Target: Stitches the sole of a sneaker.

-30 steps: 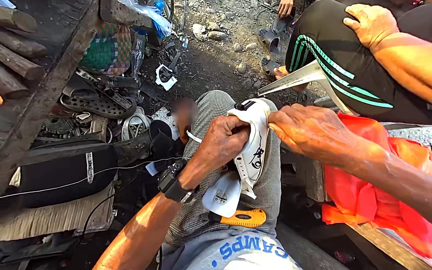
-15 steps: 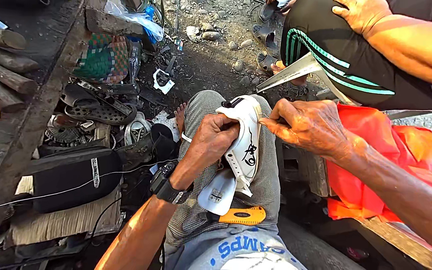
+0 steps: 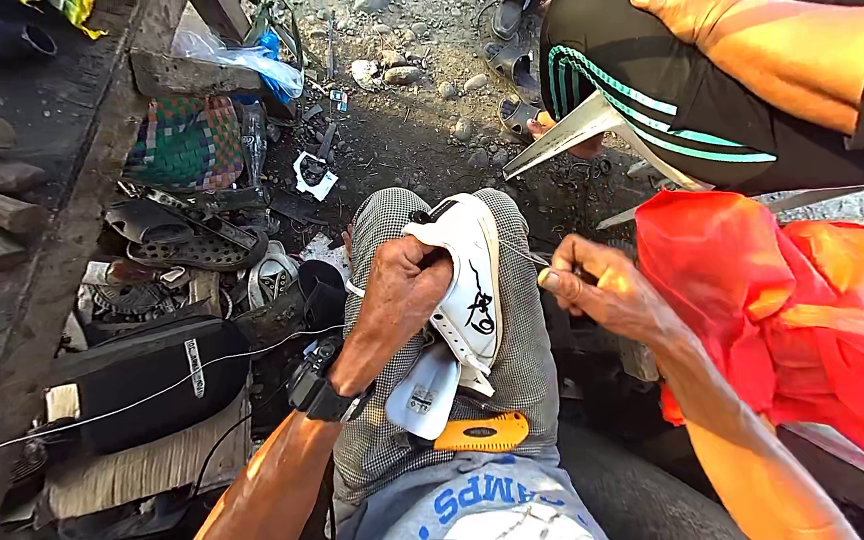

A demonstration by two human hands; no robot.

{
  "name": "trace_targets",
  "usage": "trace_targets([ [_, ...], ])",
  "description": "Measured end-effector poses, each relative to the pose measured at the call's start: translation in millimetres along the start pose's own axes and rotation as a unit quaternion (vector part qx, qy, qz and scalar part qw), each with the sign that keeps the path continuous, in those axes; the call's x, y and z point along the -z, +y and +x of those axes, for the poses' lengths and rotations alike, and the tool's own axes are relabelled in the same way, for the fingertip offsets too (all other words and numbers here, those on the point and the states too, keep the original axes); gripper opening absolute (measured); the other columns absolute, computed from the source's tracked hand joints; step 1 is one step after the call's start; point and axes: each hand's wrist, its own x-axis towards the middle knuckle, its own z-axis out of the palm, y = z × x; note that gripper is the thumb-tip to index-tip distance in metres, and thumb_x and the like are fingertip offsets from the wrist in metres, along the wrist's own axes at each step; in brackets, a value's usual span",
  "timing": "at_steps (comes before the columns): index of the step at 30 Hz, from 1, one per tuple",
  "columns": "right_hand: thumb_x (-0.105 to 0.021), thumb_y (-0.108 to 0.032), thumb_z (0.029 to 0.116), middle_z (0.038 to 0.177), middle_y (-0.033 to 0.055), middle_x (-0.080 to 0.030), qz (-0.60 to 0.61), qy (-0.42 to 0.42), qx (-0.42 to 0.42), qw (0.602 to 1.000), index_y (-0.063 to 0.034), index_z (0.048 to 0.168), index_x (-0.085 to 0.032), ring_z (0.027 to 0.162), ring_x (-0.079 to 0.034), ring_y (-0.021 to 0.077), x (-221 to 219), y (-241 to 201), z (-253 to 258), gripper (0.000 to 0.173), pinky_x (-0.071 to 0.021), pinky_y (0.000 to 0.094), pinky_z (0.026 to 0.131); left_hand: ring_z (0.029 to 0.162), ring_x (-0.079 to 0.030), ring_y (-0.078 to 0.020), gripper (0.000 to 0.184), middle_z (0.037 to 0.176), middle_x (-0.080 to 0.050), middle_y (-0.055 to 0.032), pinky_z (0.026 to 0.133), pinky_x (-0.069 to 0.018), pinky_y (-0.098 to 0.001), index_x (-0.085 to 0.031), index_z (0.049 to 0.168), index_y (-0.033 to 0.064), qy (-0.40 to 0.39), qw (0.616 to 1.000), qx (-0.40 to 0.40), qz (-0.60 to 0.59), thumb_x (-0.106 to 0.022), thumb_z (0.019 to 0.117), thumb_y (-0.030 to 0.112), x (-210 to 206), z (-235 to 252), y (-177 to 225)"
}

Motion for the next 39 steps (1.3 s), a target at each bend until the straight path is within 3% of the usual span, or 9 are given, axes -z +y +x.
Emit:
trace_targets([
  [4,-0.048,-0.042,0.1084,0.077,-0.01,-0.064,0.113,-0.06,0.037,0.991,-0.0149,0.098,-0.059,0.066,-0.06,-0.0013,-0.5,13.0,-10.8,0.031,-0.0503,0.0148,0.059,0.066,-0.064,-0.0004,0.016,0.073,-0.069,0.0055,0.061,-0.0538,-0.0198,-0.073,0.082,0.0109,-0.013,1.0,-0.004,-0.009,-0.063,0.0884,0.0,5.9,-0.3,-2.5],
  [8,-0.056,-0.039,0.1056,0.075,-0.0109,-0.06,0.265,0.025,0.09,0.96,-0.0184,0.097,-0.067,0.058,-0.052,-0.0035,-7.6,28.9,-17.3,0.026,-0.0439,0.0125,0.053,0.066,-0.063,-0.0009,0.016,0.075,-0.07,0.0051,0.061,-0.0534,-0.0186,-0.073,0.087,0.0111,-0.051,0.998,0.011,-0.035,-0.062,0.0906,0.0,14.5,0.7,-3.5],
  [13,-0.066,-0.028,0.1005,0.097,-0.0087,-0.07,0.106,0.196,0.125,0.967,-0.0113,0.107,-0.073,0.074,-0.06,-0.0049,-30.3,16.0,-10.8,0.02,-0.051,0.0131,0.063,0.068,-0.066,-0.0028,0.015,0.078,-0.072,0.0038,0.066,-0.0572,-0.0201,-0.073,0.092,0.0093,-0.071,0.994,0.027,-0.073,-0.061,0.0937,0.0,16.9,3.2,-3.0],
  [19,-0.068,-0.027,0.0977,0.104,0.0069,-0.07,-0.082,0.227,0.173,0.955,-0.0056,0.11,-0.077,0.079,-0.061,0.0031,-53.8,10.8,15.1,0.026,-0.0506,0.0201,0.066,0.072,-0.068,-0.0041,0.018,0.083,-0.074,0.0026,0.069,-0.0587,-0.0218,-0.073,0.096,0.0075,-0.076,0.992,0.012,-0.101,-0.058,0.0938,-0.003,14.2,5.3,-0.9],
  [22,-0.06,-0.018,0.1024,0.104,0.0027,-0.068,0.072,0.172,0.182,0.965,-0.0037,0.101,-0.074,0.092,-0.063,0.0024,-55.6,3.8,21.9,0.02,-0.0539,0.0183,0.078,0.072,-0.067,-0.0029,0.017,0.082,-0.073,0.0041,0.068,-0.0578,-0.0211,-0.072,0.095,0.0079,-0.072,0.993,0.022,-0.094,-0.059,0.0937,-0.002,12.3,5.6,1.5],
  [26,-0.057,-0.032,0.1023,0.095,-0.0065,-0.069,0.364,0.078,0.141,0.917,-0.0164,0.093,-0.073,0.066,-0.057,-0.0019,-43.3,-10.7,15.1,0.024,-0.0484,0.0159,0.056,0.071,-0.067,-0.0017,0.014,0.081,-0.073,0.0054,0.067,-0.0583,-0.0203,-0.073,0.093,0.0094,-0.076,0.993,0.061,-0.071,-0.061,0.0952,0.001,13.5,3.8,5.5],
  [33,-0.061,-0.032,0.0983,0.075,-0.0075,-0.06,0.443,0.037,0.169,0.88,-0.0167,0.087,-0.066,0.056,-0.053,0.0009,-11.6,-25.3,-4.3,0.02,-0.0427,0.0167,0.05,0.08,-0.069,-0.0011,0.015,0.083,-0.074,0.0051,0.077,-0.0589,-0.0229,-0.074,0.089,0.0095,-0.046,0.995,0.036,-0.076,-0.063,0.0922,0.0,8.9,5.5,-0.2],
  [37,-0.068,-0.019,0.0961,0.082,-0.0099,-0.062,0.249,0.06,0.095,0.962,-0.0195,0.104,-0.062,0.056,-0.054,-0.0028,-12.9,-1.8,-9.8,0.01,-0.0477,0.0135,0.049,0.074,-0.068,-0.0008,0.017,0.079,-0.072,0.0048,0.071,-0.0579,-0.0217,-0.073,0.086,0.0093,-0.02,0.997,0.033,-0.074,-0.06,0.0915,0.0,7.1,4.7,-3.0],
  [39,-0.062,-0.013,0.0966,0.084,-0.0102,-0.063,0.102,0.112,0.083,0.985,-0.0165,0.102,-0.065,0.059,-0.052,-0.0056,-12.3,9.1,-11.8,0.007,-0.045,0.0112,0.052,0.074,-0.068,-0.0009,0.017,0.078,-0.072,0.0048,0.07,-0.058,-0.0214,-0.073,0.085,0.0091,-0.019,0.997,0.024,-0.066,-0.06,0.0915,0.0,6.9,4.6,-3.0],
])
